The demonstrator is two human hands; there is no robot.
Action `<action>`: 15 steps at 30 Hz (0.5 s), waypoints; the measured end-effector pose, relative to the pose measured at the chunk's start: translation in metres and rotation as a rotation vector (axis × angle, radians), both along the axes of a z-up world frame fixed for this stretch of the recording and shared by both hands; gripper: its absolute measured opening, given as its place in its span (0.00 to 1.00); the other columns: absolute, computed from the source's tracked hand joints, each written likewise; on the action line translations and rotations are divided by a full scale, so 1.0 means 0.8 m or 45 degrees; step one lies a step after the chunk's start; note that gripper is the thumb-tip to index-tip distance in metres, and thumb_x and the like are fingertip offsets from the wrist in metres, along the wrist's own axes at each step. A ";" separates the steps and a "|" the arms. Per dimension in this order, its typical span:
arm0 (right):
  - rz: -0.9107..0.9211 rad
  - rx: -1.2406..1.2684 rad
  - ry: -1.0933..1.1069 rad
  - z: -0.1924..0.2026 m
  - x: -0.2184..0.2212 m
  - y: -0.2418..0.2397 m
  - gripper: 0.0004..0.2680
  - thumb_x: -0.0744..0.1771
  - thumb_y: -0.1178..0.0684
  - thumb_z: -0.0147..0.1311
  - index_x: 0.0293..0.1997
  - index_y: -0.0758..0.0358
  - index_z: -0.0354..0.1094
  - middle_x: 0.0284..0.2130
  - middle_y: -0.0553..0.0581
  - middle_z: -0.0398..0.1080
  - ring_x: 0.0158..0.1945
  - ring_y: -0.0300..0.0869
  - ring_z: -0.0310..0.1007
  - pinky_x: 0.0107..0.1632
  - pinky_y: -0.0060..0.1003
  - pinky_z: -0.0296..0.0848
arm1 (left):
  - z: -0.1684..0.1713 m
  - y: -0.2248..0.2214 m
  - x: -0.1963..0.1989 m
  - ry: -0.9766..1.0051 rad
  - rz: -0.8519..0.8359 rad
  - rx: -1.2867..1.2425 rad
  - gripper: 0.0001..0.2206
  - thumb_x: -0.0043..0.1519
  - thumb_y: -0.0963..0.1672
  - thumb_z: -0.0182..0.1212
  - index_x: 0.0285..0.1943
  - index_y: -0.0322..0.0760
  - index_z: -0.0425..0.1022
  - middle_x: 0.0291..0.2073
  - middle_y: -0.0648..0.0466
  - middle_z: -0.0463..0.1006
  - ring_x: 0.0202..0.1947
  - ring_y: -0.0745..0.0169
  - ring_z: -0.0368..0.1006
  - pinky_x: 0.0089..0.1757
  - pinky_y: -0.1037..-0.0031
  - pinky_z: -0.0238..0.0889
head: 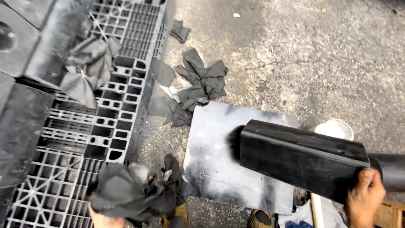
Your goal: The recorder is cleaning and organizing large black industrial rubber or plastic components, using a cloth to wipe them and a pole to move scraps.
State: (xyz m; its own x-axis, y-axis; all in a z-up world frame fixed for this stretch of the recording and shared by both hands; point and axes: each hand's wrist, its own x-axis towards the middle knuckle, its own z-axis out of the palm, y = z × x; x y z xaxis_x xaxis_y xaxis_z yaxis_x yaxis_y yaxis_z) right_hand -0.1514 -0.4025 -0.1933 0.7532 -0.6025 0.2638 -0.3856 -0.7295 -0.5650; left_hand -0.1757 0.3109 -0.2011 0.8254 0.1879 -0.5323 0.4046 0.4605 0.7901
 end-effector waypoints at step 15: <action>-0.582 1.036 0.241 -0.025 0.019 0.026 0.37 0.69 0.17 0.38 0.62 0.71 0.63 0.44 0.54 0.69 0.40 0.37 0.64 0.44 0.33 0.65 | -0.018 -0.336 0.254 -0.514 -0.619 0.094 0.41 0.60 0.66 0.40 0.75 0.43 0.61 0.70 0.41 0.61 0.69 0.42 0.59 0.64 0.49 0.56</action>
